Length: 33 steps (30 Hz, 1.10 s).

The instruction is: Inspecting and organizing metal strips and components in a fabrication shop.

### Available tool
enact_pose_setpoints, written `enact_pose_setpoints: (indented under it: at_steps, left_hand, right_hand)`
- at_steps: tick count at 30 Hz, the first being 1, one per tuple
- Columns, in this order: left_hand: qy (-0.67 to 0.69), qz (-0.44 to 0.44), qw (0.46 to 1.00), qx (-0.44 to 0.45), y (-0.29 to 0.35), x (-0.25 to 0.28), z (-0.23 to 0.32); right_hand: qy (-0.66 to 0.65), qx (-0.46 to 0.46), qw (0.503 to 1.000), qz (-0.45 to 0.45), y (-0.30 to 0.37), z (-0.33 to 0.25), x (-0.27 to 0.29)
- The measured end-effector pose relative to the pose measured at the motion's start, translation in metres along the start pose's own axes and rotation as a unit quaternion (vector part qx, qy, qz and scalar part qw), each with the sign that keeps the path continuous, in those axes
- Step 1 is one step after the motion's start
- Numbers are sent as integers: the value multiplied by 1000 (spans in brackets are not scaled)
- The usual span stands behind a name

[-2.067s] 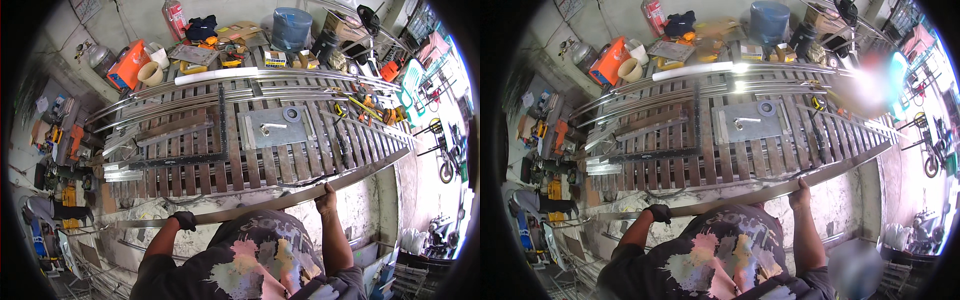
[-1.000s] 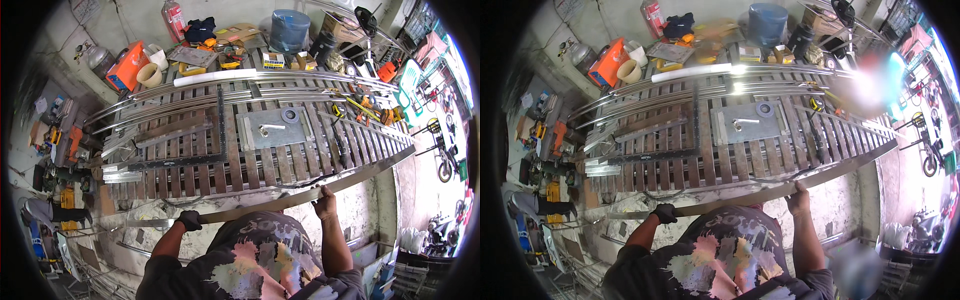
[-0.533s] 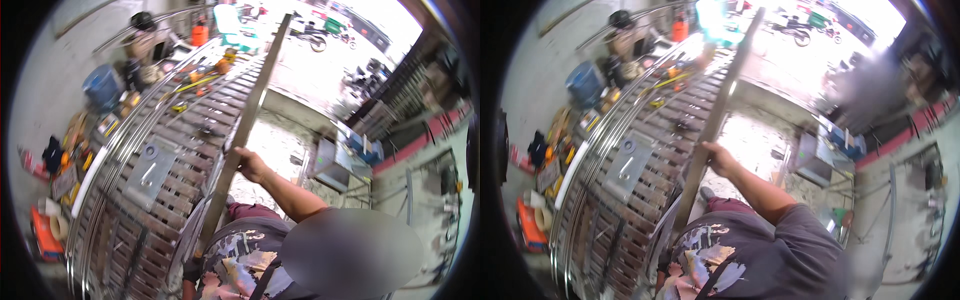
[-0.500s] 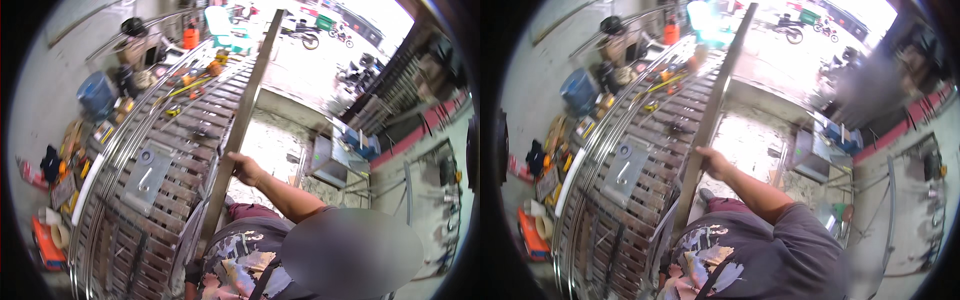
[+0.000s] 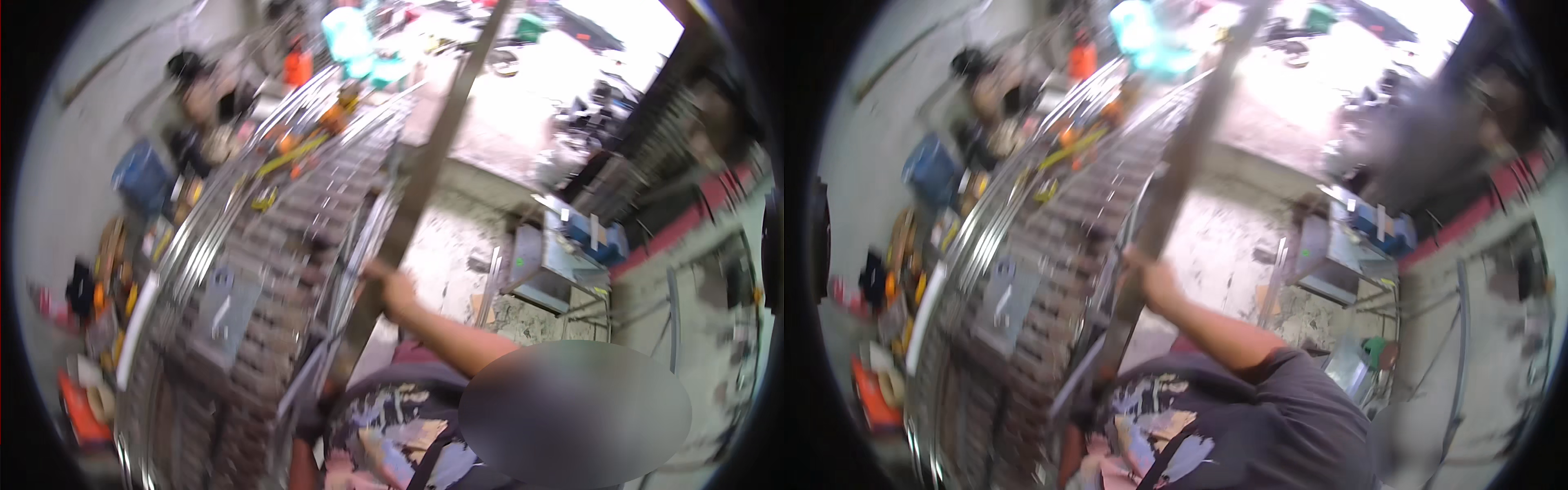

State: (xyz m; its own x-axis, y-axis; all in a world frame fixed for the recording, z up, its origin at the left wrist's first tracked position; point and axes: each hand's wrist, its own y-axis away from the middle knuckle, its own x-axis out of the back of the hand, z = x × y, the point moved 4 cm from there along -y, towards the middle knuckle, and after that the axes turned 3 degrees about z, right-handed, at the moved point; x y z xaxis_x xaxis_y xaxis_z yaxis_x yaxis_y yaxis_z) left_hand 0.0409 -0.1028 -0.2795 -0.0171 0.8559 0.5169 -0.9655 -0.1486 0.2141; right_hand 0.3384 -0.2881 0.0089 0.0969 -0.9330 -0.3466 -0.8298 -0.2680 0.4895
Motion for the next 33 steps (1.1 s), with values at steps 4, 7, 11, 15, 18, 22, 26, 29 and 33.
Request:
enact_pose_setpoints:
  at_steps: [4, 7, 11, 15, 18, 22, 26, 29, 33]
  left_hand:
    - [-82, 30, 995, 46, -37, 16, 156]
    - [12, 146, 989, -15, -97, 1, 208]
    - [-130, 227, 965, -8, -175, -41, 266]
    - [-41, 243, 968, -39, -223, -54, 287]
    - [5, 270, 961, -59, -243, -54, 304]
    - [-1, 216, 975, -54, -252, -50, 314]
    - [-10, 102, 995, -17, -235, -40, 325]
    - [-29, 58, 997, -31, -225, -22, 349]
    - [-78, 72, 993, -50, -195, 7, 358]
  right_hand:
    - [-11, 93, 995, -39, -27, -94, 52]
    - [-16, 131, 991, -1, -31, -175, 62]
    - [-67, 96, 971, -207, -62, -246, 101]
    - [-9, 149, 950, -276, -77, -286, 123]
    - [-6, 173, 950, -258, -78, -304, 136]
    - [-2, 188, 904, -385, -68, -315, 120]
    - [74, 255, 911, -316, -62, -239, 90]
    - [86, 142, 927, -338, -50, -156, 84]
    - [-2, 85, 894, -440, -37, -126, 61]
